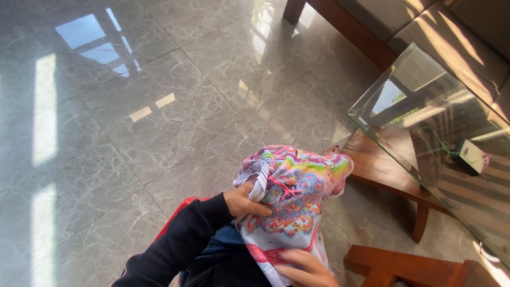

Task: A person is seated in a red chair, performing cross-stitching on a colorful, patterned piece of fabric using a needle and thread.

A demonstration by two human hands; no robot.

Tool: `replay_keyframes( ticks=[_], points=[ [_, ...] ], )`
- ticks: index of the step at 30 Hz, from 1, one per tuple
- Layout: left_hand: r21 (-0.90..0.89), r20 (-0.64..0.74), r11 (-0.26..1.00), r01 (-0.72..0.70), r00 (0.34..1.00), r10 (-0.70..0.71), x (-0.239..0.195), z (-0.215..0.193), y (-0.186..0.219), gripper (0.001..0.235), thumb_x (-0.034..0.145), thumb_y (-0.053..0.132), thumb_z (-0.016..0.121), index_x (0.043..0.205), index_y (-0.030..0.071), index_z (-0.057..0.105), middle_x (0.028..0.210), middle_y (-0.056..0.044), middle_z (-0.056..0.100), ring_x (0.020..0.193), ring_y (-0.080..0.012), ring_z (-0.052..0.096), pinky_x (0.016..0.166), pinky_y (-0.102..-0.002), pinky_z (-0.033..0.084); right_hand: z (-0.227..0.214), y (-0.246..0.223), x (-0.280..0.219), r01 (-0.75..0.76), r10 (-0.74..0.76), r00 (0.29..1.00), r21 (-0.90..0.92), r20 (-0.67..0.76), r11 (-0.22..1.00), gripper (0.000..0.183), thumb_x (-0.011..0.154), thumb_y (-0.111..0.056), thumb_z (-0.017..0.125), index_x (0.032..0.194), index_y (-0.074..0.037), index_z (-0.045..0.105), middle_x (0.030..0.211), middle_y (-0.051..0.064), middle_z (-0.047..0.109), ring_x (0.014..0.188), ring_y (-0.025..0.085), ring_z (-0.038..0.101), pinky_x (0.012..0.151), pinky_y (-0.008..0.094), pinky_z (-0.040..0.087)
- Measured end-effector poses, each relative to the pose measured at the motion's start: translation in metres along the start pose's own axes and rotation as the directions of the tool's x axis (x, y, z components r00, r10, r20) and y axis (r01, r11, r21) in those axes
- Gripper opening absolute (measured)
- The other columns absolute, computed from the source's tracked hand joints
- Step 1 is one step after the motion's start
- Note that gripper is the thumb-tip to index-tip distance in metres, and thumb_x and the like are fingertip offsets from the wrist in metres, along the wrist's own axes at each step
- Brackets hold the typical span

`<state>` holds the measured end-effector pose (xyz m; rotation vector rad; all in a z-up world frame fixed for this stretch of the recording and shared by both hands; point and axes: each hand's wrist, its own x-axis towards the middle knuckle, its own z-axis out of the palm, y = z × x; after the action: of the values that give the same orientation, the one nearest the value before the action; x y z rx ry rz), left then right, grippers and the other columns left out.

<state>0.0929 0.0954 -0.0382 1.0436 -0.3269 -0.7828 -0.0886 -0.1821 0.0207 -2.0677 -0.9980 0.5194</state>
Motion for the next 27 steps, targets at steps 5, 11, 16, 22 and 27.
replay_keyframes(
  ticks=[5,11,16,22,27],
  points=[
    [-0.118,-0.060,0.990,0.079,0.994,-0.087,-0.013,-0.013,-0.019,0.034,0.080,0.007,0.085,0.112,0.003,0.076,0.110,-0.008,0.078,0.097,-0.0150,0.073,0.092,-0.032,0.061,-0.006,0.052,0.075,0.168,-0.181,0.983,-0.243,-0.034,0.955,0.042,0.111,-0.034,0.042,0.143,-0.009,0.057,0.138,0.023,0.056,0.121,0.039,0.061,0.098,0.045,0.050],
    [-0.121,-0.066,0.978,0.169,0.982,-0.178,-0.020,0.000,-0.014,0.037,0.081,0.011,0.084,0.115,0.002,0.074,0.117,-0.012,0.076,0.107,-0.0221,0.073,0.099,-0.034,0.061,-0.054,-0.004,0.122,-0.198,-0.024,0.769,-0.275,-0.638,0.941,0.020,0.087,-0.014,0.076,0.108,-0.013,0.078,0.096,0.003,0.073,0.080,0.015,0.072,0.075,0.026,0.057],
    [-0.074,-0.112,0.996,0.046,0.992,-0.055,-0.018,0.004,-0.022,0.023,0.082,0.009,0.086,0.102,0.003,0.078,0.101,-0.008,0.078,0.093,-0.0146,0.073,0.086,-0.028,0.063,-0.037,0.001,0.143,-0.124,-0.093,0.732,-0.266,-0.675,0.956,0.012,0.090,-0.007,0.073,0.101,-0.004,0.074,0.093,0.010,0.070,0.080,0.022,0.070,0.070,0.032,0.059],
    [-0.029,-0.169,0.973,0.229,0.958,-0.231,-0.017,-0.006,-0.023,0.024,0.078,0.010,0.091,0.076,0.012,0.067,0.072,0.006,0.064,0.067,-0.0047,0.059,0.062,-0.022,0.049,-0.054,0.016,0.140,-0.039,0.236,0.721,0.302,-0.652,0.953,0.014,0.105,-0.014,0.047,0.093,-0.007,0.049,0.097,0.011,0.070,0.039,0.008,0.048,0.037,0.023,0.042],
    [-0.097,-0.105,0.968,0.231,0.965,-0.241,-0.021,-0.005,-0.010,0.019,0.079,0.009,0.088,0.090,0.007,0.073,0.088,-0.001,0.074,0.078,-0.0123,0.070,0.073,-0.025,0.059,-0.126,0.002,0.144,0.059,0.520,0.640,0.711,-0.566,0.701,0.027,0.110,-0.027,0.042,0.089,-0.011,0.044,0.061,0.012,0.057,0.034,0.019,0.049,0.026,0.030,0.036]
  ],
)
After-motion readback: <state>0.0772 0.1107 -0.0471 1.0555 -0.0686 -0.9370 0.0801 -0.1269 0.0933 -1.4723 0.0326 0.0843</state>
